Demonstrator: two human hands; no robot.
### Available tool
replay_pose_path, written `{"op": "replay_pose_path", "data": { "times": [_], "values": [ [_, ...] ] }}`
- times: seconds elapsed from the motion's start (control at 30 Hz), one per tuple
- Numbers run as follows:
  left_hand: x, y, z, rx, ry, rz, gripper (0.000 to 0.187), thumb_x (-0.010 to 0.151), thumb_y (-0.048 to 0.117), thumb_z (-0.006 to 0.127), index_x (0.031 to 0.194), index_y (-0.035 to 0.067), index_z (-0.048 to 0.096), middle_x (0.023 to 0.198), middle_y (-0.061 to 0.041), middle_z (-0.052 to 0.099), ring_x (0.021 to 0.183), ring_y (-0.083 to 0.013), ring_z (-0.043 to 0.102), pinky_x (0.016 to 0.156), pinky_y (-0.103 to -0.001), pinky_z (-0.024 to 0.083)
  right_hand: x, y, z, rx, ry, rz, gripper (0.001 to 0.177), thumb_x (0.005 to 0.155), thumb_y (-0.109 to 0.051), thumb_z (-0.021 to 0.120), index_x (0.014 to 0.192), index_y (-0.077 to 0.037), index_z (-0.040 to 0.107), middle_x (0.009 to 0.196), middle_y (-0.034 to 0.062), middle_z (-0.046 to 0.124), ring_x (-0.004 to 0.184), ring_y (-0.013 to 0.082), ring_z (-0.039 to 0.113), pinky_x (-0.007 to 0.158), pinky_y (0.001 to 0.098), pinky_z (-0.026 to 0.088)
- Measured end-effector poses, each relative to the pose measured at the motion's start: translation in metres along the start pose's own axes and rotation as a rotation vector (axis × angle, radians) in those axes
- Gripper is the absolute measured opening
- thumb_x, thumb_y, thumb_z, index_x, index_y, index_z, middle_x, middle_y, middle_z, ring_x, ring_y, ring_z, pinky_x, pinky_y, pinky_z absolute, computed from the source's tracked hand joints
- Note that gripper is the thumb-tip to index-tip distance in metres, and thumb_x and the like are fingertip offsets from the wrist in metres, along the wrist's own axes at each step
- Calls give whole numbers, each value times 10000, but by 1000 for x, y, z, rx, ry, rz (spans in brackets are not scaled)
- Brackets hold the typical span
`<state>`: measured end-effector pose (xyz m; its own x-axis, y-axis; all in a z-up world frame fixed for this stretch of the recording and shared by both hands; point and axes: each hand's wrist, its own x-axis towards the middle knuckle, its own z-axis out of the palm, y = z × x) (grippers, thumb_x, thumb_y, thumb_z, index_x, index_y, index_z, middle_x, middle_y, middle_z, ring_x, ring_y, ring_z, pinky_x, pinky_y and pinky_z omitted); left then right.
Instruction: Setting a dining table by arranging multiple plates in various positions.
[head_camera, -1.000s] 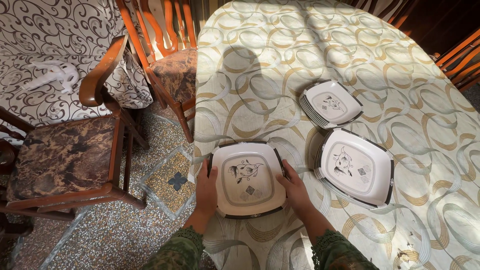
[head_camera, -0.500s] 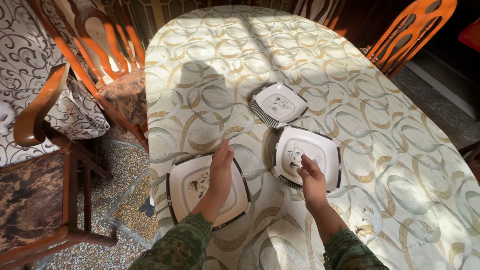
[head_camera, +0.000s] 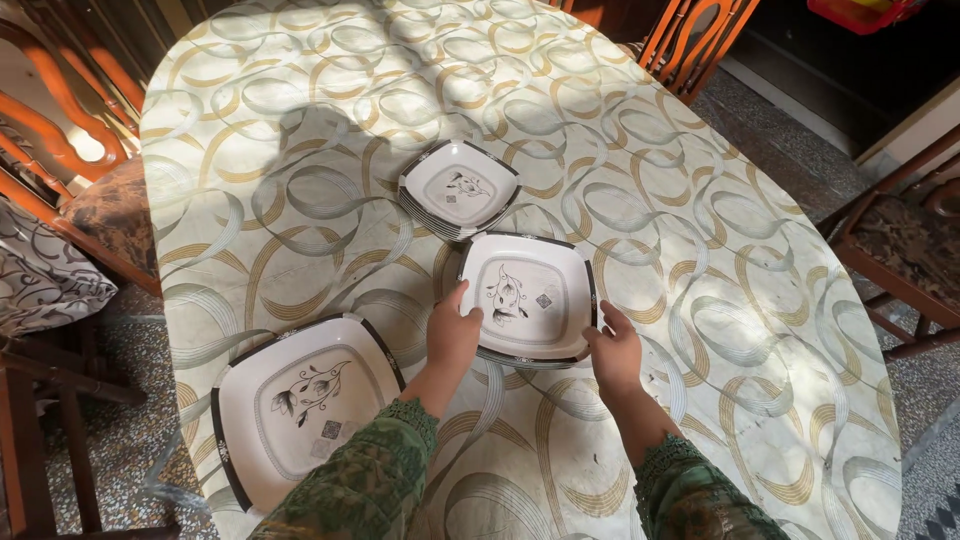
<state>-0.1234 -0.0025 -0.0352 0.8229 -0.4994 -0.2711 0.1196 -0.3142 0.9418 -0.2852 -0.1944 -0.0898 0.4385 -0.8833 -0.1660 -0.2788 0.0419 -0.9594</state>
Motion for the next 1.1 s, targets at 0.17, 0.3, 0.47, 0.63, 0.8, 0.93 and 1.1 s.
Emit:
{"op": "replay_pose_path", "data": {
  "times": [0.17,0.3,0.47,0.63,0.8,0.93,1.1],
  "values": [
    [74,-72,32,263,187,210,625,835,141,630,1435,-2,527,1482,-252,532,1343,-378,506,1100,-414,405,12,-12,0,-6,-25,35,623,823,-42,618,1443,-40,556,1352,178,607,1200,266,600,993,352,477],
    [86,-81,38,416,241,301,627,801,153,685,1379,-48,550,1470,-243,523,1369,-368,471,1139,-429,361,26,2,-1,163,-45,24,532,795,-7,569,1322,-8,639,1156,102,713,1005,197,666,894,313,519],
    [55,-20,24,185,198,50,699,783,156,650,1447,-13,506,1400,-210,594,1307,-338,549,1101,-405,412,51,25,-5,291,-49,50,383,823,16,558,1178,47,699,1019,89,686,890,168,590,817,284,480],
    [45,-15,16,-89,160,-67,750,774,146,638,1488,-3,463,1373,-184,607,1221,-286,645,1021,-367,495,39,8,-9,369,-11,124,382,817,20,587,1189,35,676,1021,73,688,894,162,615,817,277,508],
    [65,-50,28,-417,96,12,705,781,-44,644,1467,-7,483,1350,-98,625,1186,-186,614,1002,-311,478,33,34,-27,559,-10,116,604,799,124,648,1383,23,534,1087,107,601,961,192,618,873,299,529],
    [31,-20,37,-592,-24,28,706,783,-120,596,1471,1,493,1331,-90,641,1163,-181,626,990,-303,492,-23,5,-49,577,65,183,574,838,126,562,1402,30,519,1136,108,660,1003,215,659,887,334,548],
    [-16,15,55,-688,-282,-62,669,827,-120,541,1464,87,561,1274,-75,676,1097,-189,650,965,-325,501,-88,-4,-80,673,183,76,549,879,82,511,1415,-41,510,1185,96,673,1029,216,655,890,370,553]
  ]
}}
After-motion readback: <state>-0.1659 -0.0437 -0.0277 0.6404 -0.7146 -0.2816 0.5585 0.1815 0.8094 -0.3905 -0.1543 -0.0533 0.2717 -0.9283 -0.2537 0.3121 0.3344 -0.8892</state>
